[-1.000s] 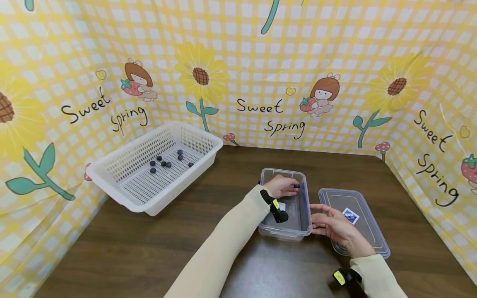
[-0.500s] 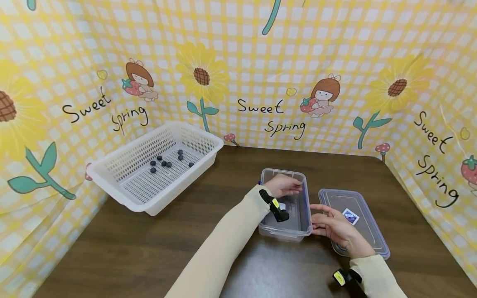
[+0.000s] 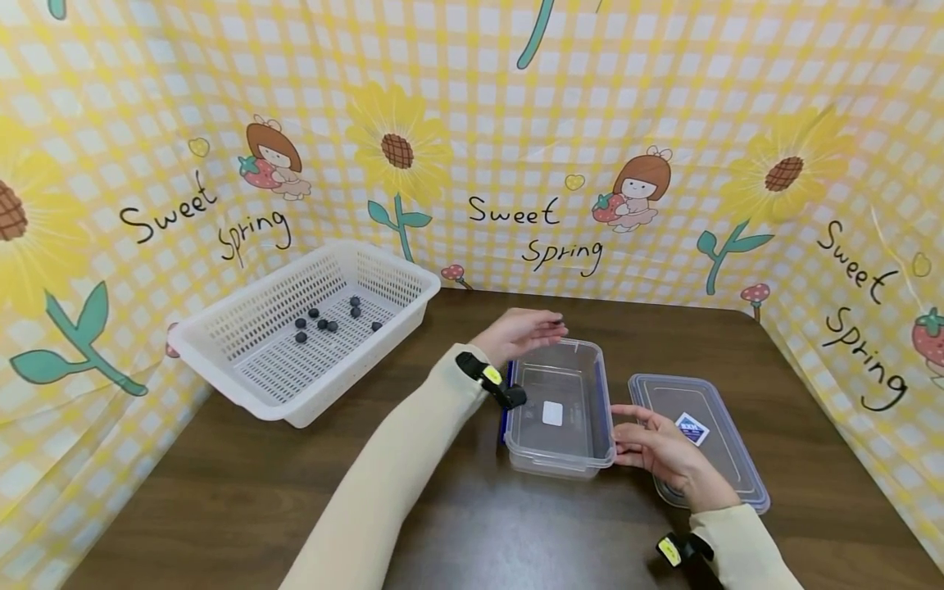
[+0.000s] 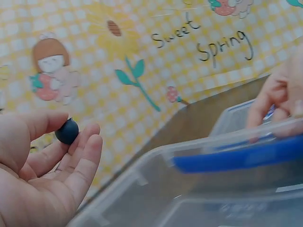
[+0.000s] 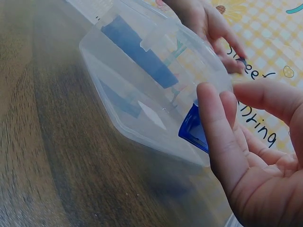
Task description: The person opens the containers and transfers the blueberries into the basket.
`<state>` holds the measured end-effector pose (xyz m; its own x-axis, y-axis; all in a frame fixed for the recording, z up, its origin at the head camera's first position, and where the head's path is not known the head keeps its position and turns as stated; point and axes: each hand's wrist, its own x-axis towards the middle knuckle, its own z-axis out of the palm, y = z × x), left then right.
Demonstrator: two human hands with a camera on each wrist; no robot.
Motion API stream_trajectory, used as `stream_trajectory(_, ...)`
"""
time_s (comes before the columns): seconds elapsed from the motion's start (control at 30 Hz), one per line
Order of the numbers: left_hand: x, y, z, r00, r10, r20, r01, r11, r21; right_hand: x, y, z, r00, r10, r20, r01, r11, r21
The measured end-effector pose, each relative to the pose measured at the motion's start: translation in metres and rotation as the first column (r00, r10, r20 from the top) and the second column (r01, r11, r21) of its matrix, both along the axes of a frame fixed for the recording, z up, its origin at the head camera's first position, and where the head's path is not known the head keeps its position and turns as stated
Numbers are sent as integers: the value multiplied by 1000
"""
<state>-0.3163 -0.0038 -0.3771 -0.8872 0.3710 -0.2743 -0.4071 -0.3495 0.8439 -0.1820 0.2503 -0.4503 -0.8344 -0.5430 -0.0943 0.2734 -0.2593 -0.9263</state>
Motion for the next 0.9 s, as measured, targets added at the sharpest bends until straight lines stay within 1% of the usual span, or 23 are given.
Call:
stream_trajectory(0.1, -5, -27, 9, 998, 57, -17, -57, 998, 4, 0, 0, 0, 1000, 0, -2, 0, 1000, 1)
stream_trajectory(0.2, -9, -58, 22, 993, 108, -37, -108, 994, 19, 0, 0, -1, 1000, -2, -6, 2, 1000, 2)
stream_trajectory(0.27, -11, -80, 31, 988, 145, -45, -143, 988, 53, 1, -1, -1, 1000, 0, -8, 0, 1000, 2)
stream_trajectory(0.33, -12, -104, 39, 983, 179, -41, -174, 979, 106, 1, -1, -1, 1000, 2, -9, -2, 1000, 0)
stream_trajectory(0.43, -14, -141, 46, 974, 227, -29, -219, 961, 168, 1, 0, -1, 1000, 6, -14, -6, 1000, 3)
stream_trajectory(0.53, -15, -175, 49, 964, 267, -14, -259, 948, 185, 1, 1, -2, 1000, 2, -18, -2, 1000, 10)
stream_trajectory(0.6, -14, -195, 49, 953, 303, 1, -299, 940, 166, 1, 2, -2, 1000, 1, -15, -1, 1000, 11)
stream_trajectory(0.63, -12, -205, 49, 953, 304, -2, -301, 942, 147, 1, 2, -2, 1000, 1, -11, -1, 1000, 11)
stream_trajectory(0.77, -4, -247, 45, 943, 334, 0, -333, 941, 51, 1, 1, -3, 1000, -1, -1, 1, 1000, 11)
stream_trajectory(0.83, 2, -270, 42, 939, 344, 8, -344, 938, 44, 2, 0, -3, 1000, -1, -1, 1, 1000, 12)
stream_trajectory(0.9, 8, -292, 39, 932, 360, 37, -362, 930, 72, 2, 0, -2, 1000, 0, -1, 0, 1000, 15)
